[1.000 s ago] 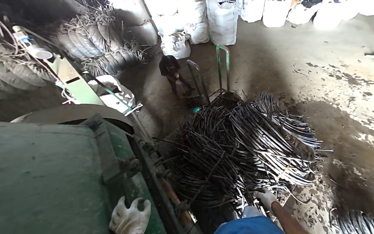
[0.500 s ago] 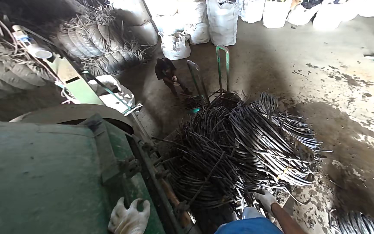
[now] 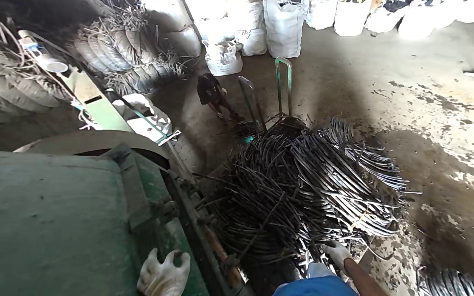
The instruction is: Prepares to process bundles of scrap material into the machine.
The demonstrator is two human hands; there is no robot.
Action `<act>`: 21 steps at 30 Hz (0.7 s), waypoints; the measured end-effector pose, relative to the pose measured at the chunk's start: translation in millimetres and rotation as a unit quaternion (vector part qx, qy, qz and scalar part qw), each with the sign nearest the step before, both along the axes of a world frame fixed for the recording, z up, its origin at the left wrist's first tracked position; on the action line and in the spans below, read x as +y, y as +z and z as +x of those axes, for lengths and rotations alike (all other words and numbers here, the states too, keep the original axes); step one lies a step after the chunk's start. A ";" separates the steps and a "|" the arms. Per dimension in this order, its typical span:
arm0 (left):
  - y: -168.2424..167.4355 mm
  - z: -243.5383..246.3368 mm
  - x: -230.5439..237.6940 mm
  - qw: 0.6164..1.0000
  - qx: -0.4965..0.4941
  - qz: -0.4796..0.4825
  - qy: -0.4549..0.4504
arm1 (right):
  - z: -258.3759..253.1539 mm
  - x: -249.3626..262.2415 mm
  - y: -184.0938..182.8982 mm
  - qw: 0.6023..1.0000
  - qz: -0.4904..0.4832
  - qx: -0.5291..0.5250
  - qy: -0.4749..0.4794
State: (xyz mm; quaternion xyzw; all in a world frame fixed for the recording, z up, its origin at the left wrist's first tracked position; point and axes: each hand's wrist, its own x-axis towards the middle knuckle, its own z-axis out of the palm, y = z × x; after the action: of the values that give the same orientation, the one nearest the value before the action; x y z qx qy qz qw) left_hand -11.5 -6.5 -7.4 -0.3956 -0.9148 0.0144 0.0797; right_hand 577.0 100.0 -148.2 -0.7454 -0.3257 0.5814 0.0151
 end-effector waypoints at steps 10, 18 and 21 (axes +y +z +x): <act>-0.9 -0.5 -0.1 1.000 0.003 0.002 0.003 | 0.2 2.1 -8.3 1.000 0.002 -0.011 0.012; -0.9 -0.2 0.2 1.000 0.000 0.001 0.003 | -1.5 5.8 -1.1 0.999 0.000 -0.021 0.035; -1.9 -0.1 0.5 1.000 0.004 0.004 0.003 | -1.7 7.3 2.8 0.999 0.001 -0.022 0.041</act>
State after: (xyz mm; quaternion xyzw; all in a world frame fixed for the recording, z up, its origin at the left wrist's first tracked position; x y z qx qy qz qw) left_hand -11.6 -6.0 -9.3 -0.3924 -0.9158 0.0127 0.0846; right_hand 575.3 107.4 -145.4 -0.7443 -0.3570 0.5643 -0.0152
